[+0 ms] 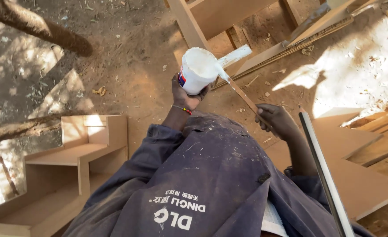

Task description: The person paints the edges of a wooden furniture frame white using a paintbrush. They hold a small white container in their left hand and repeatedly dip the brush to apply paint to the horizontal and vertical wooden beams.

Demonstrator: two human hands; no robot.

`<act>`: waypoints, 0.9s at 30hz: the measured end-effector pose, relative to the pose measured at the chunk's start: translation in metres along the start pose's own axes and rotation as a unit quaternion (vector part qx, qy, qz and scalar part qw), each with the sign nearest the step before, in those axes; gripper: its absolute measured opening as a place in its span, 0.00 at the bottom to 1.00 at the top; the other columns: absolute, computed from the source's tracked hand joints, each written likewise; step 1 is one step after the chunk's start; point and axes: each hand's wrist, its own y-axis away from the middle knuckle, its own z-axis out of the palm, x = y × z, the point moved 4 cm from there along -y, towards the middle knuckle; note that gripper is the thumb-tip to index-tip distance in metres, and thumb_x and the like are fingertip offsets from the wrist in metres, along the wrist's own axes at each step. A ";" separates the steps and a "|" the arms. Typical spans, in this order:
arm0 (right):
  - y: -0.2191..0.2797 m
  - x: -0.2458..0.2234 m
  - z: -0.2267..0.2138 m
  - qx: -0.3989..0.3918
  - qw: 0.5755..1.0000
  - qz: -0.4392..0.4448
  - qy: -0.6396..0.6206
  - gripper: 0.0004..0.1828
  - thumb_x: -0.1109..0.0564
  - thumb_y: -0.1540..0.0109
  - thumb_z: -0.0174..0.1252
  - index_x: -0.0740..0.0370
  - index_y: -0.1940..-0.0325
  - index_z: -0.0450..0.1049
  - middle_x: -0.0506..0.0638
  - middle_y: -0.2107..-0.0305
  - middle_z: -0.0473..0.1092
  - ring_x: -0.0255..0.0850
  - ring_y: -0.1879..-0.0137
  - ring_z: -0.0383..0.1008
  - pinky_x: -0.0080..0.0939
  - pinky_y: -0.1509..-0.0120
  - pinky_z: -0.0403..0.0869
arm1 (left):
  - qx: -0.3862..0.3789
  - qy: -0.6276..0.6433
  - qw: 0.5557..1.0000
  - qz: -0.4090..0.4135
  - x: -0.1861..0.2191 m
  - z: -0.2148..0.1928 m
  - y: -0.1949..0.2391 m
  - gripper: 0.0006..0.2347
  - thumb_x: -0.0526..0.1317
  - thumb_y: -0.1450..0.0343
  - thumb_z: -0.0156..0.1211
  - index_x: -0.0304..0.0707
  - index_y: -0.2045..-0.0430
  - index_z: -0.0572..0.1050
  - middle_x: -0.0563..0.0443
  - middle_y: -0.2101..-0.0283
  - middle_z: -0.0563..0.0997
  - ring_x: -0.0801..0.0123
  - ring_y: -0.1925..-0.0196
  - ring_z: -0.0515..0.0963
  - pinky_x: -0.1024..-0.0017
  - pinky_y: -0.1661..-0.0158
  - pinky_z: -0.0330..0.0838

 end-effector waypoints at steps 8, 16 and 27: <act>-0.035 0.035 0.024 0.111 0.993 -0.018 -0.026 0.18 0.56 0.32 0.55 0.66 0.40 0.75 0.63 0.71 0.75 0.45 0.75 0.76 0.40 0.75 0.74 | -0.019 0.055 0.998 0.002 0.029 0.030 -0.013 0.26 0.64 0.34 0.54 0.44 0.55 0.73 0.34 0.56 0.77 0.33 0.56 0.79 0.40 0.54 0.80; -0.078 0.081 0.068 0.230 0.973 0.006 -0.019 0.20 0.56 0.35 0.62 0.64 0.39 0.76 0.59 0.73 0.75 0.45 0.75 0.77 0.42 0.75 0.75 | -0.054 0.022 0.998 -0.023 0.089 0.070 -0.023 0.25 0.63 0.33 0.53 0.42 0.55 0.73 0.33 0.57 0.78 0.32 0.58 0.79 0.40 0.54 0.80; -0.069 0.014 0.153 0.347 0.919 0.042 0.183 0.19 0.57 0.31 0.54 0.57 0.36 0.75 0.71 0.52 0.73 0.74 0.43 0.71 0.72 0.41 0.70 | 0.001 -0.020 0.997 -0.071 0.186 0.023 -0.037 0.27 0.63 0.33 0.53 0.43 0.50 0.70 0.34 0.52 0.76 0.34 0.54 0.77 0.40 0.50 0.78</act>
